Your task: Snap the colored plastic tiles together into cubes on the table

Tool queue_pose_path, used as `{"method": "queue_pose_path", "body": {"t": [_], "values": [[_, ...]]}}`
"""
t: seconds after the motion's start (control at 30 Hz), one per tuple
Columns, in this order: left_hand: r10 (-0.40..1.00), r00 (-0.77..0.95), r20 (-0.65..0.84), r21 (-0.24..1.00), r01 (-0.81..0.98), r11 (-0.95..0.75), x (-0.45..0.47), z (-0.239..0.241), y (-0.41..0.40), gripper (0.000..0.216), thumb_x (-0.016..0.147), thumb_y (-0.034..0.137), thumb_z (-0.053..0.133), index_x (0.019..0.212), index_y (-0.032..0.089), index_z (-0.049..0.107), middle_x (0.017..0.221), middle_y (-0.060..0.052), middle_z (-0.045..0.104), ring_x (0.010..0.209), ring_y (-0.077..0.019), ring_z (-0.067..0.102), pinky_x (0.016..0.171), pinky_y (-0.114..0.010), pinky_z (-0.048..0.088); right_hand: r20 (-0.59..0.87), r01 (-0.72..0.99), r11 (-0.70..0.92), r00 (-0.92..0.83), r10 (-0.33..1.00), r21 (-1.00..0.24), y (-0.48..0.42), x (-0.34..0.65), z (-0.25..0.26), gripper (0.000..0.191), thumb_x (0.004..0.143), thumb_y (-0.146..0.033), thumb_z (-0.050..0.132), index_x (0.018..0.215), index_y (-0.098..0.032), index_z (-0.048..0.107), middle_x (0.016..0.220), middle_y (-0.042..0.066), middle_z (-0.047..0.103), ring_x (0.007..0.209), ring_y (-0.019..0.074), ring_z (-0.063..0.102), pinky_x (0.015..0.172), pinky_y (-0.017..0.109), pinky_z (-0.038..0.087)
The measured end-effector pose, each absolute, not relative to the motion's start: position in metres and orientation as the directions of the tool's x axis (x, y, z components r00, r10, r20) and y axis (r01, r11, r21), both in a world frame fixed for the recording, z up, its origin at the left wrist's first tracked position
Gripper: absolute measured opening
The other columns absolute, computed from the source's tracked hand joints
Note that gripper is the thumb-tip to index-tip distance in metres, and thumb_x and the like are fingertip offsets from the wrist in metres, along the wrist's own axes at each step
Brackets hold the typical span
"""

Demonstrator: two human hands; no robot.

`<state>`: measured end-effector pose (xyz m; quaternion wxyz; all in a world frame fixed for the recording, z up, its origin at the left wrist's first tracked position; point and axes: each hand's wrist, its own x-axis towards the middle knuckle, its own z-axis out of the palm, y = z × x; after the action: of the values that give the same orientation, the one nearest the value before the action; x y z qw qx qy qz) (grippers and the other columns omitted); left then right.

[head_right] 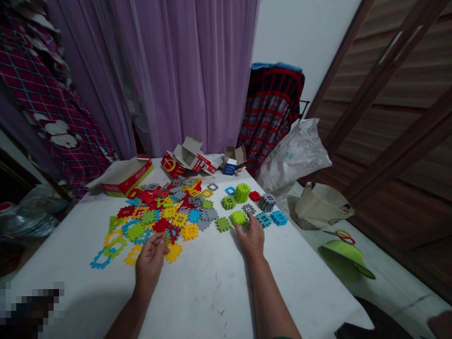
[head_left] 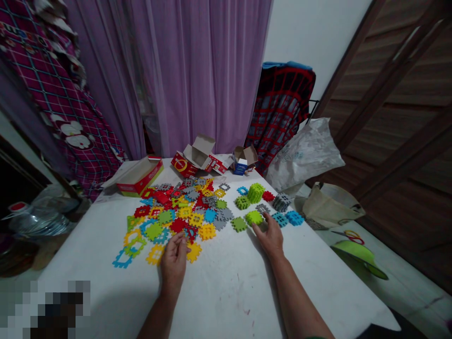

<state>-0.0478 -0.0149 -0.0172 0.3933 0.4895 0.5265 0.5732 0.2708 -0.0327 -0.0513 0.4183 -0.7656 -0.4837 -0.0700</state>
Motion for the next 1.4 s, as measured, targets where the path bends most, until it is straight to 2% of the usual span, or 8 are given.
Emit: {"method": "queue_pose_path", "body": {"t": [0.5,0.63,0.83,1.03,1.4], "values": [[0.963,-0.225,0.147,0.989,0.051,-0.139,-0.047,-0.021,-0.013,0.046,0.075,0.057,0.063,0.1,0.017,0.062,0.086,-0.007,0.072,0.06,-0.0142,0.065,0.053,-0.025,0.055,0.459,0.807,-0.23,0.516,0.723,-0.544,-0.035,0.267,-0.048,0.062,0.076,-0.049,0.057,0.127,-0.013,0.057,0.114,0.015,0.067,0.102,0.0271,0.06,0.088,0.041,0.046],[0.968,-0.214,0.133,0.991,0.043,-0.127,-0.047,-0.019,-0.013,0.046,0.076,0.056,0.062,0.1,0.017,0.062,0.088,-0.007,0.072,0.061,-0.0142,0.065,0.054,-0.025,0.055,0.437,0.789,-0.29,0.56,0.704,-0.542,-0.043,0.267,-0.049,0.049,0.08,-0.037,0.05,0.122,-0.013,0.059,0.115,0.014,0.066,0.102,0.0253,0.06,0.089,0.039,0.045],[0.972,-0.201,0.123,0.992,0.045,-0.117,-0.048,-0.017,-0.014,0.047,0.074,0.057,0.064,0.099,0.017,0.062,0.085,-0.007,0.071,0.059,-0.0141,0.065,0.052,-0.026,0.055,0.361,0.789,-0.442,0.597,0.716,-0.426,-0.047,0.263,-0.043,0.041,0.081,-0.02,0.046,0.116,-0.013,0.065,0.114,0.013,0.065,0.105,0.0249,0.058,0.09,0.036,0.043],[0.975,-0.196,0.106,0.993,0.064,-0.096,-0.048,-0.019,-0.014,0.05,0.075,0.058,0.062,0.104,0.017,0.061,0.092,-0.009,0.071,0.071,-0.0177,0.069,0.048,-0.022,0.052,0.371,0.808,-0.455,0.58,0.725,-0.374,-0.044,0.262,-0.041,0.039,0.081,-0.021,0.048,0.116,-0.017,0.066,0.113,0.012,0.065,0.103,0.0251,0.058,0.085,0.036,0.043],[0.972,-0.196,0.131,0.991,0.057,-0.122,-0.049,-0.022,-0.013,0.045,0.077,0.054,0.062,0.102,0.017,0.062,0.087,-0.007,0.071,0.058,-0.0132,0.064,0.048,-0.023,0.051,0.388,0.826,-0.45,0.559,0.733,-0.339,-0.044,0.263,-0.044,0.038,0.08,-0.023,0.048,0.113,-0.017,0.067,0.111,0.012,0.065,0.101,0.0258,0.058,0.083,0.036,0.043]]}}
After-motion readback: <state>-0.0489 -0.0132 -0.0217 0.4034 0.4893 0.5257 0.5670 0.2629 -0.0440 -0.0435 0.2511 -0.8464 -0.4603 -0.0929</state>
